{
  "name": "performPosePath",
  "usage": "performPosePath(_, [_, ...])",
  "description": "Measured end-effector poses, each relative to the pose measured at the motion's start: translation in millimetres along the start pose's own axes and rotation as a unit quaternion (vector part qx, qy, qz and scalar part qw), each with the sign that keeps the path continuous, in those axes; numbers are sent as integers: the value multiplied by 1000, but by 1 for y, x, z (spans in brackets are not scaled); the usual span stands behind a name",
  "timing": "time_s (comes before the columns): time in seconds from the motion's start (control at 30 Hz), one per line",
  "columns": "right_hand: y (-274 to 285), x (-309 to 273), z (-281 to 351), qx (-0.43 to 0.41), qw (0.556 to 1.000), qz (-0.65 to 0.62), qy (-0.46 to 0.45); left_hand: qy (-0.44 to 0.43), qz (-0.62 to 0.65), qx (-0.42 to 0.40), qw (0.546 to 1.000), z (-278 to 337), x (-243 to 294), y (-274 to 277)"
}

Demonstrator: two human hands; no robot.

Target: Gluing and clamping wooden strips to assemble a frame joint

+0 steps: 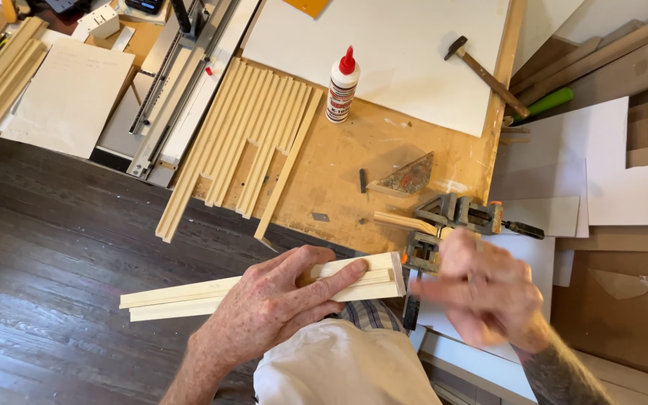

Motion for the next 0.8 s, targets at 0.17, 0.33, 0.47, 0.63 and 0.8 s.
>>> performPosePath(0.17, [-11,2,8,-18,995,84,-58,11,-68,29,997,-6,10,6])
performPosePath(0.33, [-22,-8,14,27,991,128,-38,33,-113,37,992,-4,15,4])
performPosePath(0.47, [-31,-12,18,7,983,159,-89,38,-115,52,991,-5,19,8])
performPosePath(0.63, [-36,-15,16,35,981,163,-104,38,-121,53,991,-3,22,9])
performPosePath(0.8, [-37,-18,6,34,983,150,-101,35,-114,52,992,-2,20,10])
Point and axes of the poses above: each hand's wrist, its own z-axis away from the middle knuckle, its own y-axis out of the back of the hand, x = y × z, the point moved 4 cm from there along -z, towards the middle knuckle, and after that the axes turned 9 degrees about -x, right-handed, at the moved point
